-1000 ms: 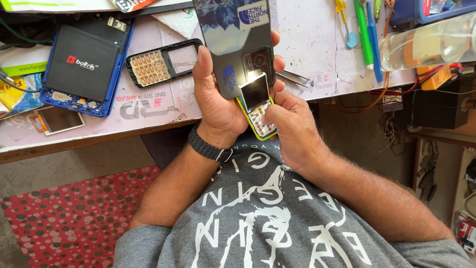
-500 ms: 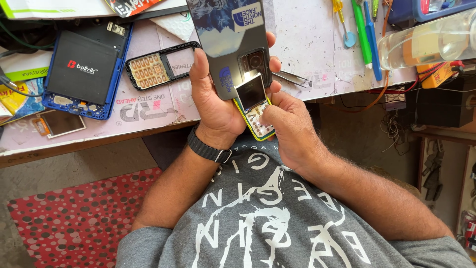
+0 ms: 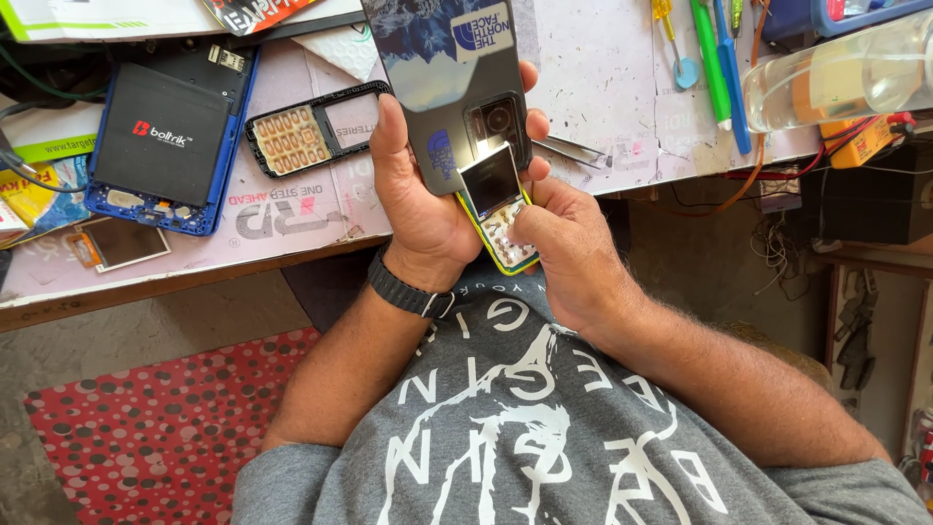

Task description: The person holds a disassembled yellow flip phone and uses a smartphone flashlight to illuminate the internal components. They then use a cotton swab to clean the screen area of the flip phone.

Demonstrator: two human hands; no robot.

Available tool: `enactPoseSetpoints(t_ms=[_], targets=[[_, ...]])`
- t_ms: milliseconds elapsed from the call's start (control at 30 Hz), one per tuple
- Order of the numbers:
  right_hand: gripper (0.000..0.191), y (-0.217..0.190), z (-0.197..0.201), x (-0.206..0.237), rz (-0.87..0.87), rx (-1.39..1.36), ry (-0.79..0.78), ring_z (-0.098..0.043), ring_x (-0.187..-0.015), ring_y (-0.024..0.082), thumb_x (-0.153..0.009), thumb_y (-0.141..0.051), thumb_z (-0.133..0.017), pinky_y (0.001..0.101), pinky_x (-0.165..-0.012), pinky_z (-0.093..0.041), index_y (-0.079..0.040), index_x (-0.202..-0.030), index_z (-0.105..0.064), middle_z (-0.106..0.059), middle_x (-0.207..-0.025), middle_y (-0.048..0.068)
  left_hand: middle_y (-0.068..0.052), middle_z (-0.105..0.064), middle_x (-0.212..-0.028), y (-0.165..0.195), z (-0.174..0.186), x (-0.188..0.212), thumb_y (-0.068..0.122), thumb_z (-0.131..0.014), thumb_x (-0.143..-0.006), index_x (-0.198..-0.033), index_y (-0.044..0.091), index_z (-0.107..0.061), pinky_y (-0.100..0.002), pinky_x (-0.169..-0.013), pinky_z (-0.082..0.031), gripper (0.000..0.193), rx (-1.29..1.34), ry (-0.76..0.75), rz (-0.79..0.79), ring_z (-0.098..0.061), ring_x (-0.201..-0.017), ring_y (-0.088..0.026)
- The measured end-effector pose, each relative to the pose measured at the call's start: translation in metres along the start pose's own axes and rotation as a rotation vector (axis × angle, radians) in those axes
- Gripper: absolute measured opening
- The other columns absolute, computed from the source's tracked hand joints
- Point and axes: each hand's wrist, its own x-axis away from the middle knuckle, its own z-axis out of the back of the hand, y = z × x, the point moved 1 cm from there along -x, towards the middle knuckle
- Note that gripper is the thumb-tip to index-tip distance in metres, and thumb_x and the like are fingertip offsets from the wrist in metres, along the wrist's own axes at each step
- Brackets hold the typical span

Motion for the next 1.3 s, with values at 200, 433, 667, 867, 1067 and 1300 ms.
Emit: enactPoseSetpoints(t_ms=[200,433,667,867,1067,1300], targets=[[0.028,0.0009,0.0010,0.0008,0.003,-0.016,-0.023,-0.063,-0.078,0.009,-0.078,0.003,-0.056,0.0254,-0.073,-0.051,0.006,-0.103,-0.066,-0.070,-0.092,0.007,-0.024,-0.055,-0.129,0.0000,0.0004,0.0006,0.069,-0.049,-0.103,-0.143,-0.005,-0.049,-0.041,-0.078,-0.065,0.084,0.008,0.002,0.004,-0.068,-0.108,-0.031],[0.026,0.0004,0.0011,0.0000,0.002,-0.009,-0.010,-0.063,-0.078,0.009,-0.079,0.003,-0.056,0.0258,-0.072,-0.052,0.007,-0.103,-0.066,-0.069,-0.092,0.007,-0.024,-0.055,-0.129,-0.0006,0.0008,0.0004,0.069,-0.050,-0.103,-0.142,-0.006,-0.050,-0.041,-0.078,-0.065,0.085,0.004,0.001,0.006,-0.068,-0.108,-0.031],[0.027,0.0009,0.0016,-0.0014,0.003,-0.005,-0.010,-0.063,-0.080,0.010,-0.079,0.003,-0.056,0.0260,-0.073,-0.052,0.007,-0.104,-0.067,-0.070,-0.093,0.008,-0.024,-0.055,-0.128,-0.0003,0.0020,-0.0005,0.069,-0.051,-0.102,-0.142,-0.006,-0.050,-0.041,-0.078,-0.065,0.085,0.010,-0.007,0.007,-0.068,-0.109,-0.031],[0.029,0.0000,0.0007,-0.0003,0.002,-0.017,-0.016,-0.064,-0.081,0.010,-0.078,0.004,-0.055,0.0261,-0.075,-0.052,0.006,-0.105,-0.067,-0.070,-0.094,0.008,-0.025,-0.055,-0.128,-0.0006,0.0009,-0.0003,0.069,-0.051,-0.102,-0.142,-0.006,-0.049,-0.041,-0.078,-0.065,0.086,0.006,-0.003,0.007,-0.067,-0.109,-0.031],[0.030,0.0000,0.0002,-0.0013,0.014,-0.023,-0.023,-0.064,-0.082,0.010,-0.078,0.005,-0.054,0.0260,-0.077,-0.052,0.006,-0.105,-0.067,-0.070,-0.096,0.008,-0.025,-0.055,-0.128,-0.0007,0.0014,0.0001,0.069,-0.051,-0.103,-0.142,-0.007,-0.049,-0.041,-0.078,-0.065,0.086,0.002,-0.008,0.003,-0.067,-0.109,-0.030],[0.030,0.0003,-0.0002,-0.0014,0.033,0.001,-0.021,-0.062,-0.083,0.009,-0.078,0.006,-0.053,0.0263,-0.078,-0.051,0.005,-0.104,-0.067,-0.069,-0.095,0.007,-0.025,-0.055,-0.128,-0.0006,0.0022,-0.0005,0.069,-0.051,-0.103,-0.142,-0.007,-0.049,-0.041,-0.078,-0.066,0.085,0.010,-0.016,0.003,-0.067,-0.109,-0.031]])
